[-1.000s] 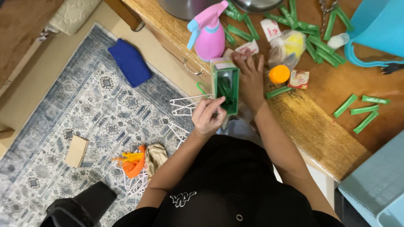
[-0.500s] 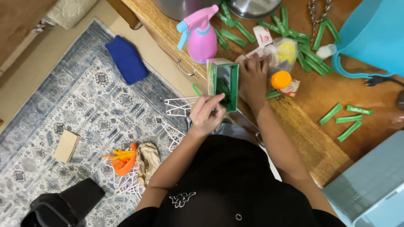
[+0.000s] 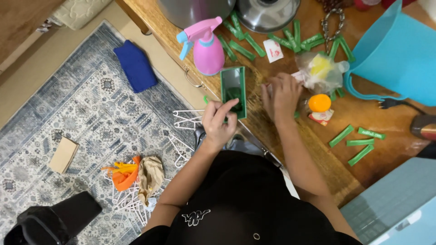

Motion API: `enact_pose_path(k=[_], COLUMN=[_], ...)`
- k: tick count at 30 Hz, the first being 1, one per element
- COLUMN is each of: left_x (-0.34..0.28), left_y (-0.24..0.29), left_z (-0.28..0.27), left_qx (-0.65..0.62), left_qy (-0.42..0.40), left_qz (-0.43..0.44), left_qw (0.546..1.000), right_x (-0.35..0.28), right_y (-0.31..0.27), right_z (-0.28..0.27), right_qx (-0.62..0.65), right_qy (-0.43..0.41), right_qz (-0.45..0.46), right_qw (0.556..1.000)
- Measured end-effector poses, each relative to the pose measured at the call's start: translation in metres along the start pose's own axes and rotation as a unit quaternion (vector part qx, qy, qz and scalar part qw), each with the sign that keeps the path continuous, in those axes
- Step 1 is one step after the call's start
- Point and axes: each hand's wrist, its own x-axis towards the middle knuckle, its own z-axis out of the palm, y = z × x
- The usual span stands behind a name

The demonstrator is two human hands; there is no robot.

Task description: The person picks up a package of paper towels, places it on a table, and then proceeds to take multiple green sachets from a scattered pile and place them into a green cardboard box.

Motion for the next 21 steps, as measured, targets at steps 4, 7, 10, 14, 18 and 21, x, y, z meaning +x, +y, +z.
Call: enact_pose_path(k=[4, 7, 10, 14, 18, 21], left_x=[-0.002, 0.0, -0.001, -0.01, -0.012, -0.007], left_y=[0.002, 0.014, 0.024, 0.018, 0.016, 0.015], left_z=[0.006, 0.008, 0.009, 0.02, 0.028, 0.027], left_qx=[0.031, 0.067, 0.113, 0.12, 0.113, 0.098], left_qy=[0.009, 0.018, -0.023, -0.012, -0.01, -0.032], left_qz=[0.014, 0.035, -0.034, -0.01, -0.008, -0.009], left_qw=[0.999, 0.997, 0.993, 0.993, 0.993, 0.995], right_x=[0.051, 0.078, 0.098, 0.117, 0.124, 0.119], right_y=[-0.017, -0.026, -0.036, -0.029, -0.027, -0.026], right_z=[0.006, 0.019, 0.03, 0.075, 0.089, 0.093], right_qx=[0.115, 0.105, 0.156, 0.13, 0.105, 0.095], right_qy=[0.037, -0.011, -0.153, -0.171, -0.16, -0.126], right_qz=[-0.088, -0.107, -0.051, -0.129, -0.153, -0.155], right_qw=[0.989, 0.989, 0.975, 0.968, 0.969, 0.975])
